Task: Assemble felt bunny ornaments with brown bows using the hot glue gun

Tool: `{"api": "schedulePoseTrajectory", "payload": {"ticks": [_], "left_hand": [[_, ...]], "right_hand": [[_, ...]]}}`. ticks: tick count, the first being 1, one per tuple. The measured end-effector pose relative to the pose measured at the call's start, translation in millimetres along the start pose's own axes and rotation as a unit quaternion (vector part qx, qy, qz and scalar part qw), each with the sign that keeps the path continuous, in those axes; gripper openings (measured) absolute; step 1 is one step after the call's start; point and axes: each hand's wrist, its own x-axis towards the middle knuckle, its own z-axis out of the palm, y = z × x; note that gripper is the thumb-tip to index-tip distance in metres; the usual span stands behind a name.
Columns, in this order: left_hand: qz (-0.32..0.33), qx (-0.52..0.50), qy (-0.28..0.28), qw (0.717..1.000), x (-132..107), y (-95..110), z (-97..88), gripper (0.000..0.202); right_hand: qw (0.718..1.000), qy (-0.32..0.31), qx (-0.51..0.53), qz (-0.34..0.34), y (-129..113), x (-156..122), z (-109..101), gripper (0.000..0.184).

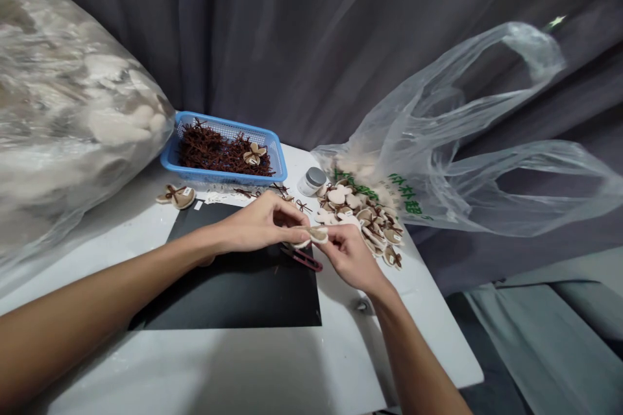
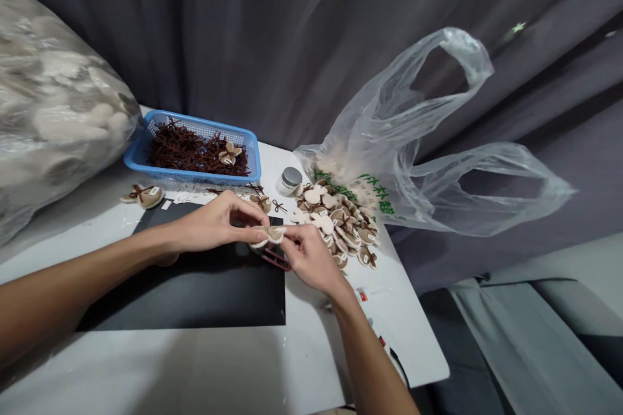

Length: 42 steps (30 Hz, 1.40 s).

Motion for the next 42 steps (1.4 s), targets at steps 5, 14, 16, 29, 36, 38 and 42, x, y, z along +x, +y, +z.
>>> {"api": "schedulePoseTrajectory", "payload": {"ticks": [5, 14, 16, 29, 36, 38, 42], "left_hand": [[-0.035, -0.048, 0.008, 0.998, 1, -7, 5.7, 0.024], [0.004, 0.070, 0.020, 0.997, -2, -4, 16.7, 0.021], [0.004, 0.073, 0.026, 0.997, -2, -3, 16.3, 0.020], [-0.025, 0.020, 0.009, 0.999, 0, 0, 13.2, 0.021], [-0.007, 0.066, 0.015, 0.998, -2, 2, 14.6, 0.019], [0.000, 0.097, 0.022, 0.995, -3, 2, 14.2, 0.016], [0.009, 0.142, 0.013, 0.990, -2, 1, 12.9, 0.014]], "right_hand": [[1.000, 0.019, -0.016, 0.000, -16, -24, 9, 0.039], [0.975, 0.028, -0.189, -0.112, -43, -27, -5, 0.033], [0.971, 0.071, -0.194, -0.118, -40, -25, -7, 0.030], [0.885, 0.177, -0.320, -0.287, -9, -40, 10, 0.034], [0.925, 0.197, -0.220, -0.240, -10, -32, 14, 0.023], [0.948, 0.168, -0.181, -0.201, -13, -30, 14, 0.018], [0.978, 0.132, -0.121, -0.107, -18, -25, 13, 0.014]]}}
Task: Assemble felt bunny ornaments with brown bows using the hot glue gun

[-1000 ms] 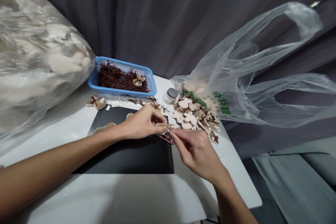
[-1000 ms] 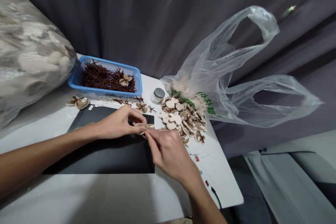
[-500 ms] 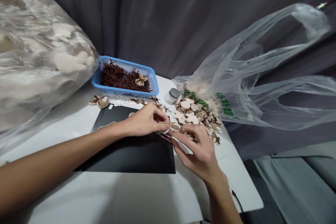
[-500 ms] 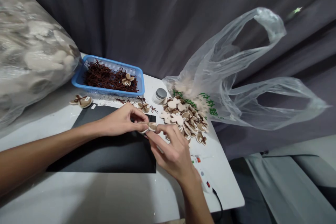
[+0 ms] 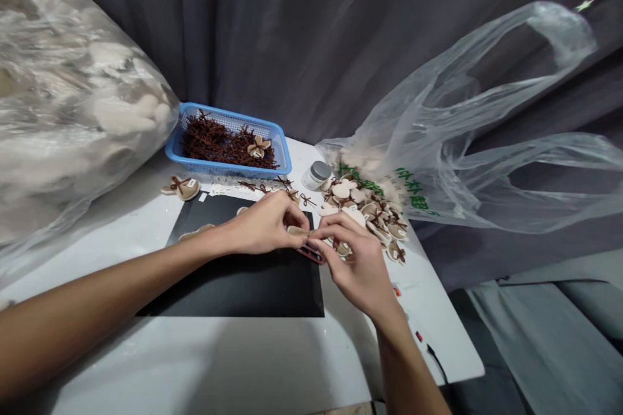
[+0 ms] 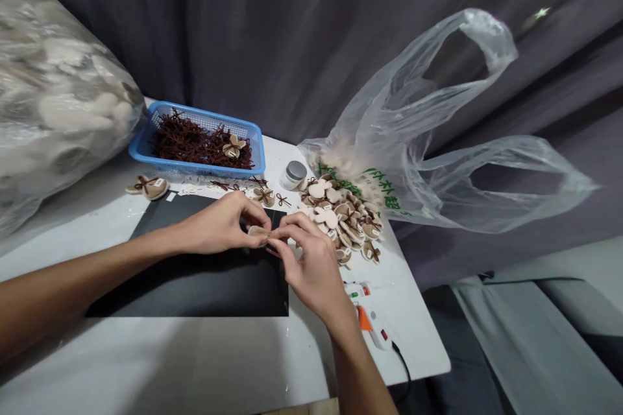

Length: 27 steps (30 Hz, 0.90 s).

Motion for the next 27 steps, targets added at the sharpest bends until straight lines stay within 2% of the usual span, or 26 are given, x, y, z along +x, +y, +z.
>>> {"api": "schedulePoseTrajectory", "payload": {"ticks": [4, 9, 13, 18, 22, 27], "left_hand": [[0.013, 0.026, -0.008, 1.000, 0, -2, 0.1, 0.017], [-0.024, 0.042, 0.000, 0.999, 0, -5, -0.8, 0.014], [-0.035, 0.030, -0.017, 0.999, 2, -6, -3.2, 0.014], [-0.014, 0.036, -0.010, 0.999, 3, -7, -3.3, 0.012], [-0.020, 0.037, 0.004, 0.999, -1, -8, -0.4, 0.012], [-0.007, 0.005, 0.003, 1.000, -6, -15, 1.8, 0.016]], "right_hand": [[0.997, -0.003, 0.054, 0.051, 3, 7, 2, 0.012], [0.992, 0.032, 0.088, 0.084, 6, 11, 13, 0.012], [0.988, 0.048, 0.102, 0.109, 5, 12, 17, 0.011], [0.956, 0.048, 0.208, 0.200, 8, 14, 21, 0.015], [0.938, 0.051, 0.243, 0.242, 10, 10, 29, 0.025], [0.902, 0.070, 0.297, 0.307, 11, -3, 45, 0.039]]}}
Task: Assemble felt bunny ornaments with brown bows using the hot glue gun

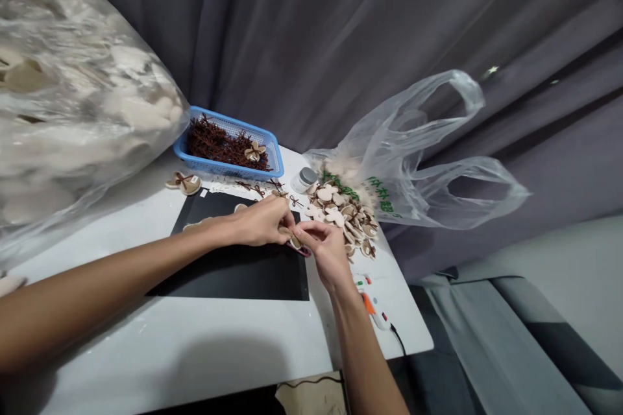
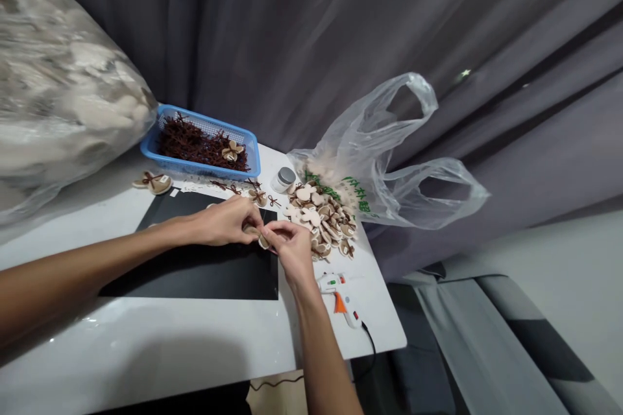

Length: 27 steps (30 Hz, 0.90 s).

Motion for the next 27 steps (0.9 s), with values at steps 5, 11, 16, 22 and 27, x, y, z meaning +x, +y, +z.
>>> {"api": "schedulePoseTrajectory", "payload": {"ticks": [5, 11, 16, 22, 27], "left_hand": [[-0.006, -0.040, 0.027, 0.999, -3, 5, 2.5, 0.014], [-0.079, -0.103, 0.074, 0.989, -14, 11, 8.8, 0.067], [-0.150, -0.182, 0.062, 0.970, -22, 9, 19.2, 0.060], [-0.174, -0.238, 0.091, 0.951, -21, 15, 28.5, 0.060], [-0.183, -0.267, 0.121, 0.938, -20, 21, 25.1, 0.054]], "right_hand": [[0.994, 0.019, 0.096, 0.039, 7, -7, 8, 0.052], [0.969, 0.001, 0.244, 0.050, -2, -13, 11, 0.056], [0.957, -0.006, 0.286, 0.055, 2, -10, 10, 0.061], [0.977, 0.005, 0.212, 0.032, 5, -4, 5, 0.048], [0.995, 0.021, -0.050, -0.078, 5, -11, -14, 0.008]]}}
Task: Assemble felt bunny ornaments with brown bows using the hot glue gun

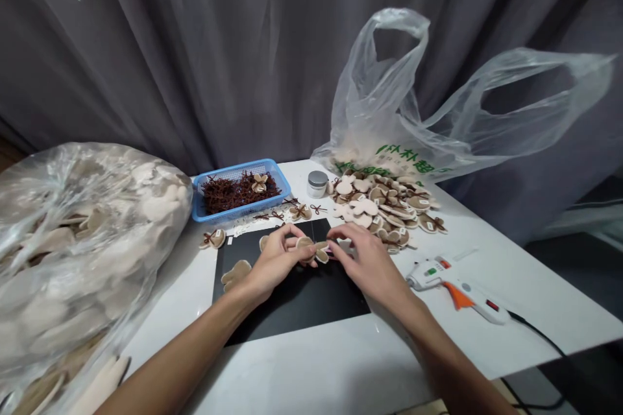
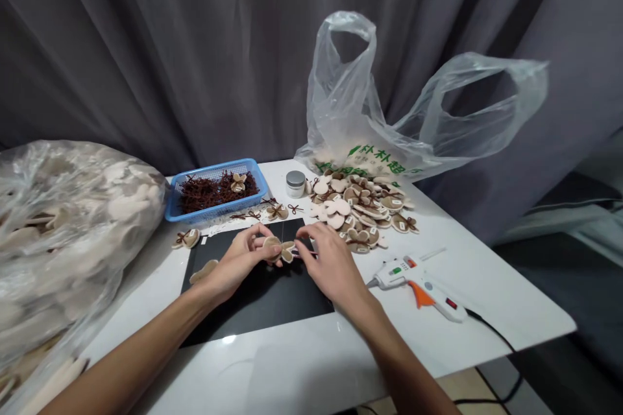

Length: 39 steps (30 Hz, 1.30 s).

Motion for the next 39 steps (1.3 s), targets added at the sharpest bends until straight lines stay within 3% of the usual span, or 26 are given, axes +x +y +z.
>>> {"api": "schedulePoseTrajectory", "payload": {"ticks": [1, 3, 5, 8, 11, 14, 17, 22, 25, 29, 39], "left_hand": [[-0.001, -0.007, 0.000, 1.000, 0, 2, -0.1, 0.053], [-0.007, -0.019, -0.002, 1.000, 1, 4, 0.1, 0.050], [-0.015, -0.025, -0.006, 1.000, 3, 6, 0.4, 0.045], [-0.029, -0.025, -0.003, 0.999, 5, 6, -0.7, 0.036], [-0.041, -0.033, 0.015, 0.999, 6, 5, -4.8, 0.030], [-0.053, -0.032, 0.028, 0.998, 6, 5, -10.3, 0.030], [-0.060, -0.035, 0.026, 0.997, 4, 6, -15.3, 0.035], [-0.062, -0.067, 0.002, 0.996, 4, 4, -20.1, 0.045], [-0.059, -0.086, -0.002, 0.995, 7, 0, -18.6, 0.051], [-0.036, -0.078, -0.001, 0.996, 12, -6, -11.5, 0.054], [-0.019, -0.073, 0.000, 0.997, 18, -12, -7.5, 0.049]], "right_hand": [[0.994, -0.020, -0.100, -0.040, 1, -2, -3, 0.009], [0.954, -0.070, -0.272, -0.100, 3, -7, -5, 0.024], [0.915, -0.103, -0.372, -0.120, 5, -11, -2, 0.027], [0.856, -0.123, -0.484, -0.133, 8, -14, 8, 0.023], [0.803, -0.142, -0.561, -0.141, 9, -18, 19, 0.033], [0.777, -0.152, -0.596, -0.135, 8, -20, 25, 0.040], [0.804, -0.149, -0.571, -0.074, 6, -18, 23, 0.040], [0.930, -0.081, -0.356, 0.038, 0, 1, 11, 0.023], [0.975, -0.081, -0.198, 0.061, -2, 15, 5, 0.038], [0.984, -0.105, -0.102, 0.106, -1, 26, 7, 0.071], [0.956, -0.116, 0.069, 0.262, 14, 18, 19, 0.076]]}}
